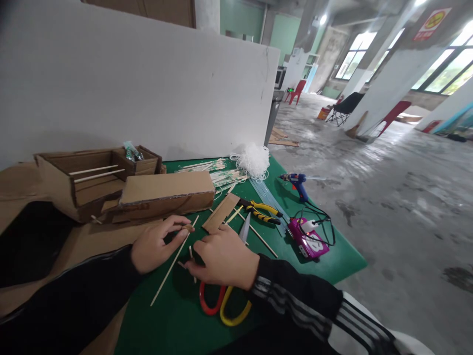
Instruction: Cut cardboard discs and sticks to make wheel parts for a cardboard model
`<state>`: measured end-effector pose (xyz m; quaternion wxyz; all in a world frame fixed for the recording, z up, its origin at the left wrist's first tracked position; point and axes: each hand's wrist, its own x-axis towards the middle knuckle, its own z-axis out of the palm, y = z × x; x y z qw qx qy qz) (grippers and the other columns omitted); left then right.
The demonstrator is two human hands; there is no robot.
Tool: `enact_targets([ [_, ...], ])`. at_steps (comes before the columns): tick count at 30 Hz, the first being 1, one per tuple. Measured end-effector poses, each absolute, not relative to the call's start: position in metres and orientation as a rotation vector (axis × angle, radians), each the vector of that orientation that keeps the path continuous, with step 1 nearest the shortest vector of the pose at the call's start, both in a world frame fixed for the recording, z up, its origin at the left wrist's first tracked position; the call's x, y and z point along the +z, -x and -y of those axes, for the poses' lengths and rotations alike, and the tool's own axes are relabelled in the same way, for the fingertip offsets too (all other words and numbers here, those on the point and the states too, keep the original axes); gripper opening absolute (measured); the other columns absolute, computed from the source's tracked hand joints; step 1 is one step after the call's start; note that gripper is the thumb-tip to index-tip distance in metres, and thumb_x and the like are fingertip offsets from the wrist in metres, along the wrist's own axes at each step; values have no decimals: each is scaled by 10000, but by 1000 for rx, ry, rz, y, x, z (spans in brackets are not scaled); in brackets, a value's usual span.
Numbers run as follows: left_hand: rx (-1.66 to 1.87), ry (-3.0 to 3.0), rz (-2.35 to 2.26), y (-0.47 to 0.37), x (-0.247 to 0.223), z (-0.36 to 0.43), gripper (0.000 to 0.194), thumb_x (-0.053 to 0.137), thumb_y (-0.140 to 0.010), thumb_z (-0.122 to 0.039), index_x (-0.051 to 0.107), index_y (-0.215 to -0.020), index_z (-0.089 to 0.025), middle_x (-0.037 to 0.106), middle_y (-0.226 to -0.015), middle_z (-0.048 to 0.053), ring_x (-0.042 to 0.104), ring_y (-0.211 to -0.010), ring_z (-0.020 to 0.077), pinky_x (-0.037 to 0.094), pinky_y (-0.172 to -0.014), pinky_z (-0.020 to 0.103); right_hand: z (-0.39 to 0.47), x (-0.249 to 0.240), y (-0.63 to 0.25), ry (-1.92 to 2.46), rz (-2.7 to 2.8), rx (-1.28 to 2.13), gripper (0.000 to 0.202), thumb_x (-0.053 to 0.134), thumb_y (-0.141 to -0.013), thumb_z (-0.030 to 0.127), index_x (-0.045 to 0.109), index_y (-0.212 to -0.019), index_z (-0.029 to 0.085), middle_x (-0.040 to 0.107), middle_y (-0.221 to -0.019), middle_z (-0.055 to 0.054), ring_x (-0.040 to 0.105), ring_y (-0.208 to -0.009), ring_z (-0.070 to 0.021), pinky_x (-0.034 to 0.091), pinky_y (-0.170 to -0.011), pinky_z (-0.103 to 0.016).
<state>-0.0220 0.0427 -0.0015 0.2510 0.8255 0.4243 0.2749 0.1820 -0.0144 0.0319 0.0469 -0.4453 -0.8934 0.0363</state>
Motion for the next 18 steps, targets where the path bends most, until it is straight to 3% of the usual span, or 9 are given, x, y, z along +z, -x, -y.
enact_targets([
  [2, 759, -2239, -1183, 21, -2, -44, 196, 516, -957, -380, 586, -1083, -247, 790, -1005, 15, 752, -987, 231, 560, -821, 311, 12, 32, -171, 1516, 2717, 155, 421, 493, -954, 537, 659, -831, 170, 744, -770, -105, 707, -755, -261, 474, -684, -347],
  [5, 777, -2237, -1179, 21, -4, -48, 179, 509, -960, -374, 602, -1052, -252, 781, -1035, 12, 741, -1004, 216, 558, -862, 313, 12, 28, -158, 1571, 2705, 189, 368, 514, -941, 487, 653, -910, 147, 749, -777, -124, 715, -665, -269, 480, -599, -333],
  [10, 799, -2237, -1139, 20, -8, -50, 203, 492, -973, -367, 571, -1111, -241, 779, -1059, 19, 737, -1014, 193, 559, -877, 292, 14, 20, -156, 1576, 2657, 266, 256, 526, -905, 390, 643, -908, 163, 761, -798, -119, 722, -668, -274, 466, -569, -321],
  [18, 830, -2286, -1145, 19, -5, -49, 173, 536, -944, -352, 663, -1001, -249, 765, -979, 5, 726, -922, 208, 549, -848, 316, 9, 13, -162, 1616, 2407, 471, 181, 572, -841, 344, 632, -793, 181, 741, -724, -88, 691, -631, -241, 354, -548, -296],
])
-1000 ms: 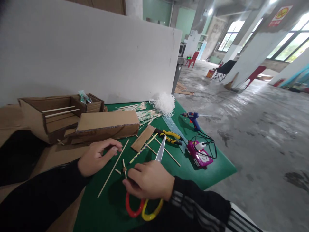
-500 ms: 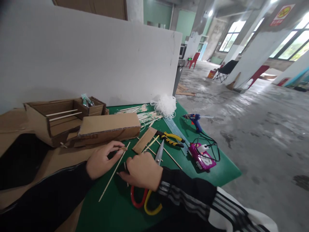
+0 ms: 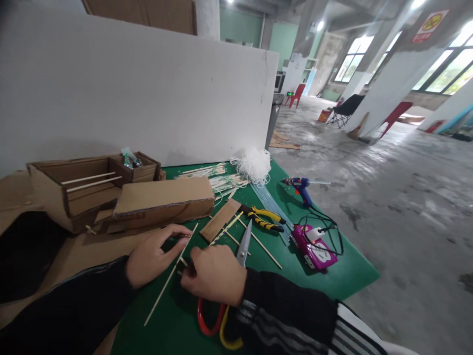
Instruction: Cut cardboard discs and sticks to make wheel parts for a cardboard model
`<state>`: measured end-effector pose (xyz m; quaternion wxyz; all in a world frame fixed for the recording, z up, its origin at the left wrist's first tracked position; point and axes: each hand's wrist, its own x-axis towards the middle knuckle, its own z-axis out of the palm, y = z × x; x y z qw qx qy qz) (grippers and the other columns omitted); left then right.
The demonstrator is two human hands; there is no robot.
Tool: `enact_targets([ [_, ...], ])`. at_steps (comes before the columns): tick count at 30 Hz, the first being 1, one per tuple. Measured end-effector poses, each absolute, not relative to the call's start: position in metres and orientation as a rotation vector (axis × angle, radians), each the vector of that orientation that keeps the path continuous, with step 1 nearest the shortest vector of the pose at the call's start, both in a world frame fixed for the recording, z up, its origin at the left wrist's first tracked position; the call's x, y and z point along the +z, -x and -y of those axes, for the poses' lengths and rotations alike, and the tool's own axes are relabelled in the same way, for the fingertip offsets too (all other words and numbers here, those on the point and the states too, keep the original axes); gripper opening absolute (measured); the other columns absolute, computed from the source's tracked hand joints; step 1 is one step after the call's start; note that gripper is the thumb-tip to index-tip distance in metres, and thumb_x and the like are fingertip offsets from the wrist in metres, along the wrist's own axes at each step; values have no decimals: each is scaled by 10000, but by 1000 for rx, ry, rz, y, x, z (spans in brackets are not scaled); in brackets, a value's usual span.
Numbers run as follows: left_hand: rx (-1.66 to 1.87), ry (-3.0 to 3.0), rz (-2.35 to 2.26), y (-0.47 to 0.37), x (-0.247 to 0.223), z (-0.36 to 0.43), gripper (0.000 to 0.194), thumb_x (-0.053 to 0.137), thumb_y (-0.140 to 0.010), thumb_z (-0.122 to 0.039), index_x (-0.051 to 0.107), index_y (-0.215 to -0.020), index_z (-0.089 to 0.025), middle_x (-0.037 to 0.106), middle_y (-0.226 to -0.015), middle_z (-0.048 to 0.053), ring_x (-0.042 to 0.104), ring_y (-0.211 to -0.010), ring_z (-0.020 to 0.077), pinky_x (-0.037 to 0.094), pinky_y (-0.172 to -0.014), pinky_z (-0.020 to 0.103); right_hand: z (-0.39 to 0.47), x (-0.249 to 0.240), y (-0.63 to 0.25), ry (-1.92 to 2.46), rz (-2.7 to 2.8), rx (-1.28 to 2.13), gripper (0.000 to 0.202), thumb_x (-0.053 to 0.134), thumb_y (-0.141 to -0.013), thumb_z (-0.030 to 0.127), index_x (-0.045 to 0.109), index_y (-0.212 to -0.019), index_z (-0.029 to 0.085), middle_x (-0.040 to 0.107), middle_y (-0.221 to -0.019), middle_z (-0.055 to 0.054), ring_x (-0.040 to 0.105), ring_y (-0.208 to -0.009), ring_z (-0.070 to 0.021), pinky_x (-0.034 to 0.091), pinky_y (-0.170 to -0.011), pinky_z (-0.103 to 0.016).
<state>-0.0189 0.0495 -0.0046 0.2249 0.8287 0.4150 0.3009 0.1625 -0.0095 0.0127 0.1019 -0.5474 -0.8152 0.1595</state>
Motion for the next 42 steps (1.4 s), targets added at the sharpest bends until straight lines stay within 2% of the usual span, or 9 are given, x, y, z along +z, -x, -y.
enact_targets([
  [4, 969, -2169, -1189, 22, -6, -53, 167, 585, -927, -355, 681, -992, -235, 743, -966, 19, 710, -884, 194, 553, -826, 298, 6, 10, -164, 1593, 2182, 680, 163, 600, -835, 336, 586, -746, 200, 719, -717, -28, 661, -656, -184, 341, -553, -267],
  [10, 1043, -1989, -1226, 24, -11, -58, 293, 686, -870, -369, 666, -1138, -252, 763, -965, 10, 731, -907, 201, 559, -851, 308, -6, 2, -167, 1454, 1889, 1057, 38, 569, -846, 209, 568, -809, 202, 630, -640, 40, 594, -552, -96, 401, -512, -189],
  [16, 994, -2066, -1184, 23, -7, -60, 221, 656, -893, -345, 728, -1088, -273, 751, -1052, 8, 714, -937, 187, 554, -858, 286, -18, -12, -173, 1382, 1656, 1302, 157, 450, -920, 245, 592, -874, 197, 514, -569, 74, 483, -379, -74, 369, -364, -174],
  [20, 993, -2111, -1131, 20, -3, -58, 232, 648, -893, -333, 735, -1092, -253, 712, -1013, 23, 702, -893, 177, 567, -796, 261, -19, -13, -174, 1317, 1603, 1286, 189, 472, -939, 298, 580, -816, 205, 452, -544, 89, 440, -378, -70, 324, -379, -183],
  [26, 952, -2118, -1083, 18, -4, -54, 225, 626, -899, -291, 733, -1092, -240, 688, -960, 26, 697, -888, 170, 573, -781, 244, -20, -10, -172, 1212, 1619, 1141, 232, 525, -933, 314, 532, -731, 199, 525, -651, 50, 485, -619, -107, 394, -580, -217],
  [31, 932, -2136, -1081, 17, -1, -53, 223, 616, -903, -308, 726, -1081, -233, 708, -981, 35, 704, -877, 185, 582, -779, 274, -21, -9, -173, 1184, 1675, 1101, 255, 515, -939, 289, 572, -713, 184, 542, -649, 38, 493, -640, -120, 389, -597, -227],
  [36, 920, -2181, -1094, 17, -1, -53, 230, 602, -917, -339, 724, -1082, -237, 702, -954, 39, 701, -877, 194, 574, -788, 289, -21, -8, -174, 1204, 1716, 1075, 215, 509, -928, 201, 644, -764, 168, 572, -656, 34, 513, -652, -123, 392, -611, -221],
  [42, 933, -2215, -1093, 17, -2, -51, 210, 601, -918, -336, 722, -1064, -245, 699, -902, 25, 696, -829, 184, 562, -793, 286, -20, -7, -174, 1219, 1718, 1066, 217, 495, -918, 160, 642, -759, 169, 574, -663, 36, 518, -658, -118, 384, -616, -210],
])
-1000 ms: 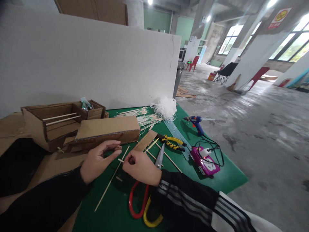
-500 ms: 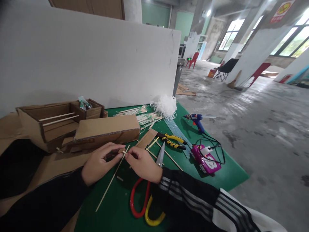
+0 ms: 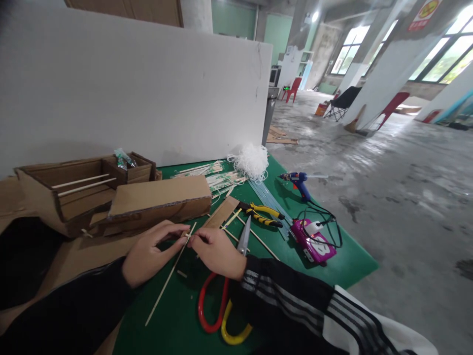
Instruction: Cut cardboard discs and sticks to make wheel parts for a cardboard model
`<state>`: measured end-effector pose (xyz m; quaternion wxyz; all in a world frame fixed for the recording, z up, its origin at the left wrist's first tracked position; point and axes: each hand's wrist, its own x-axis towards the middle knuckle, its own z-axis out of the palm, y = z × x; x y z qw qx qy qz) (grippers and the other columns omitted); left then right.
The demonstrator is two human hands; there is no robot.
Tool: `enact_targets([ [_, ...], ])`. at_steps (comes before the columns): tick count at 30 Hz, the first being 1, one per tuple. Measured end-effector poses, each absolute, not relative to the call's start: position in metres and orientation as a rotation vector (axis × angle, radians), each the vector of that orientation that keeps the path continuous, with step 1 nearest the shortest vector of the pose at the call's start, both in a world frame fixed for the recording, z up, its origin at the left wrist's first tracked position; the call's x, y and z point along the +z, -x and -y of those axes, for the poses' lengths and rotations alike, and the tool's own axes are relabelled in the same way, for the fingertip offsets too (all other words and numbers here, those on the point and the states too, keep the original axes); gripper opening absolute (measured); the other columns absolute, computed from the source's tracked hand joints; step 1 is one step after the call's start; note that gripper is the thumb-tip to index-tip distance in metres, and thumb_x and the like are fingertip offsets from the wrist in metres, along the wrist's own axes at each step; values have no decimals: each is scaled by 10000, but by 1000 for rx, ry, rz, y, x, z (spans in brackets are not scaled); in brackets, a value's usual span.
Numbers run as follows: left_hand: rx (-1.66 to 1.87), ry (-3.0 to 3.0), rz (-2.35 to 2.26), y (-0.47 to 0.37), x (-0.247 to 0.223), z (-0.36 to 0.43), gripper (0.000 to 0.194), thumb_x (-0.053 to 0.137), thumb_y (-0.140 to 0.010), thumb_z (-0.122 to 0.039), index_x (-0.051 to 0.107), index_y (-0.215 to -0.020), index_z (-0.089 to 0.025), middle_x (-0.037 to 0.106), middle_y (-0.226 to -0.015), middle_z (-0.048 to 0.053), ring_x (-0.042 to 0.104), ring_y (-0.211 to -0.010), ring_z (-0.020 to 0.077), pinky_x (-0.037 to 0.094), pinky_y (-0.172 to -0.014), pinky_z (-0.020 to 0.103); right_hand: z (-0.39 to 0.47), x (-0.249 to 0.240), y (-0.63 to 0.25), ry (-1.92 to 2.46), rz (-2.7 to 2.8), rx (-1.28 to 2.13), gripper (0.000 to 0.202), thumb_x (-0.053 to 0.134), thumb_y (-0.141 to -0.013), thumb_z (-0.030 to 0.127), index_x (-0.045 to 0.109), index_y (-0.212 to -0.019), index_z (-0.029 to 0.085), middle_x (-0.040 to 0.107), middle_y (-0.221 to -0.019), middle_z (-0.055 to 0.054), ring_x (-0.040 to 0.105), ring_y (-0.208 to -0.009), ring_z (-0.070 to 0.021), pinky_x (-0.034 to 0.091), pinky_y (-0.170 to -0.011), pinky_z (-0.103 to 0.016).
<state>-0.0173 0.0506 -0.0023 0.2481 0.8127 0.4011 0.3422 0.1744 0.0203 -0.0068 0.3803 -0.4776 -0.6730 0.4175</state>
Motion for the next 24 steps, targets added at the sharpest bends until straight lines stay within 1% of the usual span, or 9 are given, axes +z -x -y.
enact_targets([
  [4, 918, -2254, -1108, 17, -2, -50, 204, 601, -912, -326, 732, -1046, -246, 707, -884, 18, 696, -827, 183, 554, -788, 271, -19, -6, -174, 1228, 1709, 1051, 221, 492, -904, 145, 619, -726, 170, 514, -620, 50, 476, -620, -110, 357, -595, -209],
  [11, 921, -2302, -1138, 15, 0, -47, 224, 596, -916, -345, 747, -1051, -248, 714, -866, 14, 705, -807, 182, 551, -778, 268, -17, -5, -173, 1238, 1706, 1038, 248, 479, -904, 179, 570, -673, 177, 417, -585, 62, 401, -585, -106, 313, -557, -217],
  [18, 911, -2284, -1231, 10, 3, -38, 214, 599, -910, -337, 745, -1051, -271, 733, -883, 3, 707, -809, 180, 562, -809, 278, -15, -3, -173, 1226, 1724, 1010, 264, 450, -908, 196, 505, -649, 190, 409, -600, 60, 407, -591, -104, 327, -563, -215],
  [21, 925, -2271, -1251, 8, 3, -35, 223, 599, -906, -328, 744, -1066, -274, 741, -902, 5, 710, -823, 183, 561, -820, 282, -12, -2, -171, 1244, 1734, 956, 283, 439, -921, 208, 472, -640, 197, 397, -590, 62, 401, -578, -103, 321, -554, -216],
  [24, 938, -2242, -1279, 6, 1, -32, 238, 590, -910, -343, 743, -1079, -277, 746, -912, 6, 715, -823, 188, 565, -811, 290, -9, 0, -170, 1285, 1758, 867, 281, 446, -925, 200, 462, -645, 203, 421, -586, 60, 411, -567, -104, 303, -549, -226],
])
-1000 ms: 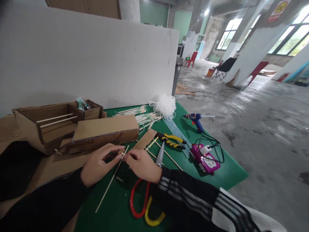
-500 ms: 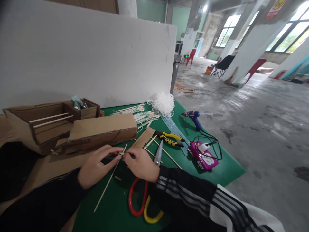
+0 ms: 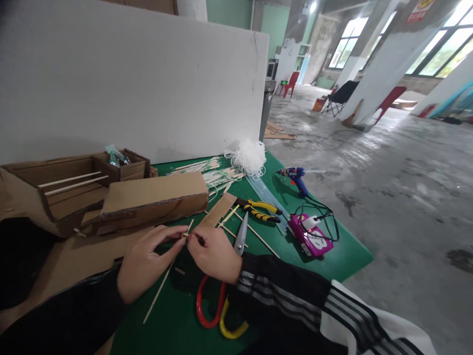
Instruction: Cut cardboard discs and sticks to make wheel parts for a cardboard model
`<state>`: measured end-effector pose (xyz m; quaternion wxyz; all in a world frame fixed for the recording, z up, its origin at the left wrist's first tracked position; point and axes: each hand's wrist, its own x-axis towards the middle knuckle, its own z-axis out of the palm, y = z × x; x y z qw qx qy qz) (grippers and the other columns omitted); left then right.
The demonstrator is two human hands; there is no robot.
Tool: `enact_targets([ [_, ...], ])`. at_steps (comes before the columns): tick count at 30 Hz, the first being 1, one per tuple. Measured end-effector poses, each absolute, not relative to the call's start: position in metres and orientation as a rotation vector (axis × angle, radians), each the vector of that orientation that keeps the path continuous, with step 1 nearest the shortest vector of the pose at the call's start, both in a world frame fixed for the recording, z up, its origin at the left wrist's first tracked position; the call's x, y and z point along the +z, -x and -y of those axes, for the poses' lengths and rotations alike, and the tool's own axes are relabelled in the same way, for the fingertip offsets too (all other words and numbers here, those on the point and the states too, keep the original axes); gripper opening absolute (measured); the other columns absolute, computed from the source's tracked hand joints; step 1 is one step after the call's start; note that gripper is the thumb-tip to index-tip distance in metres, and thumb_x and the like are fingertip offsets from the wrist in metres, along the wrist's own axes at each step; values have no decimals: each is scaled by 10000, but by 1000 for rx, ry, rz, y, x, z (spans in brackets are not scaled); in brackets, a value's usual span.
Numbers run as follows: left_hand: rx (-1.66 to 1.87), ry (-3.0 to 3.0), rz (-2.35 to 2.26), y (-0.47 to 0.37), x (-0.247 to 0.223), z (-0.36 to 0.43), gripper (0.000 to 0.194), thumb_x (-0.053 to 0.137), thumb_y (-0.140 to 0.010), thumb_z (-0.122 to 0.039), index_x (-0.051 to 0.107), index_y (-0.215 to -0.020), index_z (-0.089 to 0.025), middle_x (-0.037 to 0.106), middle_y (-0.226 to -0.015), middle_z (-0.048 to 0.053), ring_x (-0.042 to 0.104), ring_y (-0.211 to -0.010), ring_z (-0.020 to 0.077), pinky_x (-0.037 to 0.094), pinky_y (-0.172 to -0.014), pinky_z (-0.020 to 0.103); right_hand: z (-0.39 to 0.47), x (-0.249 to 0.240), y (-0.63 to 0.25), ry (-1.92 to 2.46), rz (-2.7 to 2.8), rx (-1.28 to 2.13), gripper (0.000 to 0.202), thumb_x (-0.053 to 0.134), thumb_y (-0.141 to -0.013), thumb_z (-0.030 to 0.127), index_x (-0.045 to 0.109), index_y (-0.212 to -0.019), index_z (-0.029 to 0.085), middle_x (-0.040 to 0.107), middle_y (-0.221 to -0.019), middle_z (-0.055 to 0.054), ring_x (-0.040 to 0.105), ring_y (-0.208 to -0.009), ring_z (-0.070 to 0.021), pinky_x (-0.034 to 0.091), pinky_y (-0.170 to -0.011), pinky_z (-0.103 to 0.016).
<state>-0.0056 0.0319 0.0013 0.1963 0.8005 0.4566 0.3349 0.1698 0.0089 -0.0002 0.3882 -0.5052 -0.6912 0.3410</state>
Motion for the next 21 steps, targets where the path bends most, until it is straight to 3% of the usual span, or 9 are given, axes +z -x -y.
enact_targets([
  [12, 880, -2020, -1257, 4, 0, -30, 211, 622, -867, -316, 736, -1032, -253, 766, -983, 18, 733, -854, 199, 595, -799, 311, -4, -1, -173, 1377, 1955, 635, 165, 527, -900, 184, 569, -741, 195, 598, -685, -4, 521, -625, -133, 304, -614, -262],
  [21, 894, -1785, -1193, 3, -7, -37, 224, 661, -835, -345, 695, -1010, -209, 752, -959, 51, 719, -865, 215, 591, -811, 335, -11, 6, -176, 1332, 1967, 723, 266, 502, -921, 187, 516, -655, 195, 457, -572, 56, 404, -529, -93, 260, -522, -232],
])
